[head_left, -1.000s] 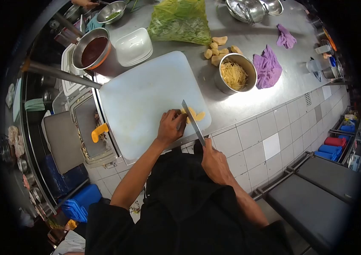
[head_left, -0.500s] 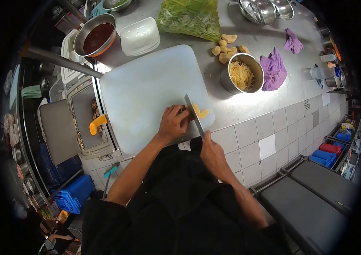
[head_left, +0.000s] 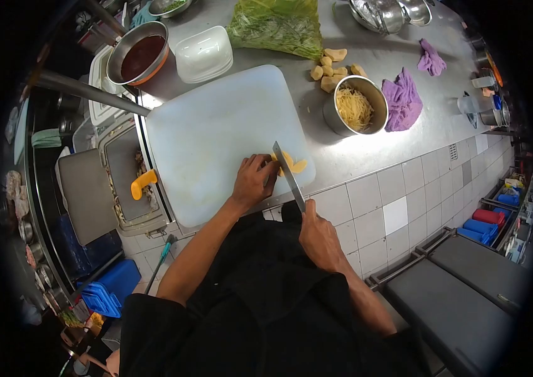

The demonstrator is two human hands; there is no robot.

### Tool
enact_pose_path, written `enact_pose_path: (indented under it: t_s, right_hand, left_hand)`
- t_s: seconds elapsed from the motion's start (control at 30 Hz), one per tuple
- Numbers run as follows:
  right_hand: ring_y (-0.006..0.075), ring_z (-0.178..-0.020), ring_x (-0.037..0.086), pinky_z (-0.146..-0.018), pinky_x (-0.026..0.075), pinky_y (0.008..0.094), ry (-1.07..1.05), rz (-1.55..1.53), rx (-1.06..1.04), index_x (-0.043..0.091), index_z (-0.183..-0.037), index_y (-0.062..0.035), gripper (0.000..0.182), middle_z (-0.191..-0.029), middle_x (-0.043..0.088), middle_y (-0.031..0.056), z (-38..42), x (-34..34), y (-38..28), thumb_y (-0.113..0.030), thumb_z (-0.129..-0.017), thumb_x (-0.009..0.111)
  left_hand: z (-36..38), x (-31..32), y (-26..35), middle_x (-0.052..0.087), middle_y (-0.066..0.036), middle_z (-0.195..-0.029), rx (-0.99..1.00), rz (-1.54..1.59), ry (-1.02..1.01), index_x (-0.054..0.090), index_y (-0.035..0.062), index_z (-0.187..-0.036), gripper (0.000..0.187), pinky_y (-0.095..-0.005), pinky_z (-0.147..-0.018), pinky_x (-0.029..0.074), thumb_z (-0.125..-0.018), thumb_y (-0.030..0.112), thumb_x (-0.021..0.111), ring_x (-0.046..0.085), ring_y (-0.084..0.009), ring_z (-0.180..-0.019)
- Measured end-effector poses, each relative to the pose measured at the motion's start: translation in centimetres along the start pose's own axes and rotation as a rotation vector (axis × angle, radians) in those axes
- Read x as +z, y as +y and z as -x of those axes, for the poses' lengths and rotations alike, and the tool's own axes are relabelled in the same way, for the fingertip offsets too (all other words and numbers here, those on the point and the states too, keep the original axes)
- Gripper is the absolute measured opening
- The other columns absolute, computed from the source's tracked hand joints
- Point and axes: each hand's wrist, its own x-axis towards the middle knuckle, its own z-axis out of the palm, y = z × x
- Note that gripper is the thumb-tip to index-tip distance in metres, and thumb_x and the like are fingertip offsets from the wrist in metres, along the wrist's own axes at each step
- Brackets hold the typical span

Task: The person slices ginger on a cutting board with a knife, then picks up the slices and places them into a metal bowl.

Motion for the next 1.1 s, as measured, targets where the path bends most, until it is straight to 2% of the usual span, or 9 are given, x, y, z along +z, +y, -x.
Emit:
enact_pose_path:
  t_s: [0.03,0.1,0.43,0.5,0.63,0.7,0.93,1.0,1.1]
  right_hand:
    - [0.0550,-0.082,0.065,-0.069,0.051,0.0607,-0.006,0.000,-0.001,0.038,-0.119,0.0038,0.029,-0.088,0.065,0.0343,-0.4,0.6,0.5,0.006,-0.091,0.047]
    - [0.0577,-0.073,0.062,-0.061,0.048,0.0637,0.184,0.011,-0.177,0.038,-0.111,0.0003,0.013,-0.073,0.063,0.0356,-1.6,2.7,2.2,-0.008,-0.106,0.046]
    - [0.0574,-0.071,0.062,-0.061,0.046,0.0647,0.172,-0.003,-0.164,0.037,-0.112,0.0007,0.014,-0.072,0.063,0.0353,-0.7,0.8,0.4,-0.009,-0.106,0.046]
    - [0.0550,-0.077,0.065,-0.067,0.050,0.0614,0.060,0.013,-0.022,0.041,-0.114,0.0031,0.023,-0.081,0.066,0.0343,0.2,-0.1,-0.4,0.005,-0.091,0.047]
    - [0.0548,-0.077,0.065,-0.067,0.051,0.0607,0.056,0.045,-0.026,0.041,-0.115,0.0041,0.024,-0.081,0.066,0.0341,-1.3,1.6,0.8,0.005,-0.092,0.047]
    - [0.0567,-0.068,0.062,-0.058,0.046,0.0631,0.268,0.016,-0.233,0.037,-0.113,0.0000,0.015,-0.069,0.062,0.0338,-3.9,4.0,2.6,-0.009,-0.106,0.047]
    - [0.0572,-0.068,0.061,-0.059,0.046,0.0634,0.191,-0.007,-0.189,0.037,-0.113,0.0011,0.017,-0.068,0.061,0.0339,-2.2,1.7,1.1,-0.009,-0.106,0.048]
    - [0.0546,-0.076,0.065,-0.066,0.051,0.0608,0.087,0.027,-0.069,0.041,-0.118,0.0050,0.028,-0.080,0.066,0.0341,-0.5,0.3,-0.3,0.005,-0.091,0.048]
    - [0.0542,-0.076,0.066,-0.067,0.052,0.0598,0.057,0.047,-0.033,0.040,-0.119,0.0044,0.029,-0.081,0.066,0.0334,0.0,0.3,-0.2,0.005,-0.091,0.048]
  left_hand:
    - [0.1,0.1,-0.1,0.066,-0.009,-0.105,-0.008,0.010,-0.001,0.072,0.0083,-0.104,0.022,-0.0399,-0.081,0.048,-0.082,0.003,0.073,0.064,-0.0254,-0.091]
    - [0.1,0.0,-0.5,0.066,-0.009,-0.105,-0.018,0.013,-0.004,0.071,0.0082,-0.104,0.023,-0.0404,-0.082,0.048,-0.082,0.002,0.073,0.064,-0.0260,-0.092]
    - [0.2,0.0,-0.2,0.066,-0.010,-0.106,-0.005,0.018,0.000,0.069,0.0070,-0.103,0.024,-0.0424,-0.083,0.049,-0.080,-0.002,0.071,0.064,-0.0297,-0.097]
    - [0.2,-0.1,0.0,0.065,-0.012,-0.107,-0.027,0.042,-0.014,0.068,0.0067,-0.102,0.025,-0.0427,-0.084,0.050,-0.079,-0.004,0.071,0.064,-0.0316,-0.097]
    - [0.2,0.1,-0.5,0.066,-0.009,-0.106,-0.005,0.003,-0.001,0.068,0.0064,-0.101,0.021,-0.0415,-0.083,0.049,-0.082,-0.001,0.070,0.065,-0.0283,-0.097]
    - [0.7,0.5,-0.6,0.066,-0.009,-0.106,0.021,-0.016,0.007,0.067,0.0063,-0.101,0.020,-0.0416,-0.083,0.049,-0.083,-0.001,0.070,0.065,-0.0285,-0.098]
    - [0.5,0.4,-0.6,0.065,-0.009,-0.107,0.012,-0.019,0.017,0.067,0.0071,-0.104,0.021,-0.0418,-0.083,0.049,-0.084,-0.001,0.069,0.065,-0.0283,-0.098]
    - [0.6,0.2,-0.4,0.065,-0.008,-0.106,0.004,-0.011,0.008,0.068,0.0074,-0.104,0.022,-0.0416,-0.083,0.049,-0.085,-0.002,0.068,0.064,-0.0281,-0.097]
    - [0.4,0.2,-0.5,0.066,-0.008,-0.105,-0.016,-0.004,-0.008,0.068,0.0079,-0.106,0.023,-0.0410,-0.083,0.048,-0.085,-0.002,0.068,0.064,-0.0276,-0.097]
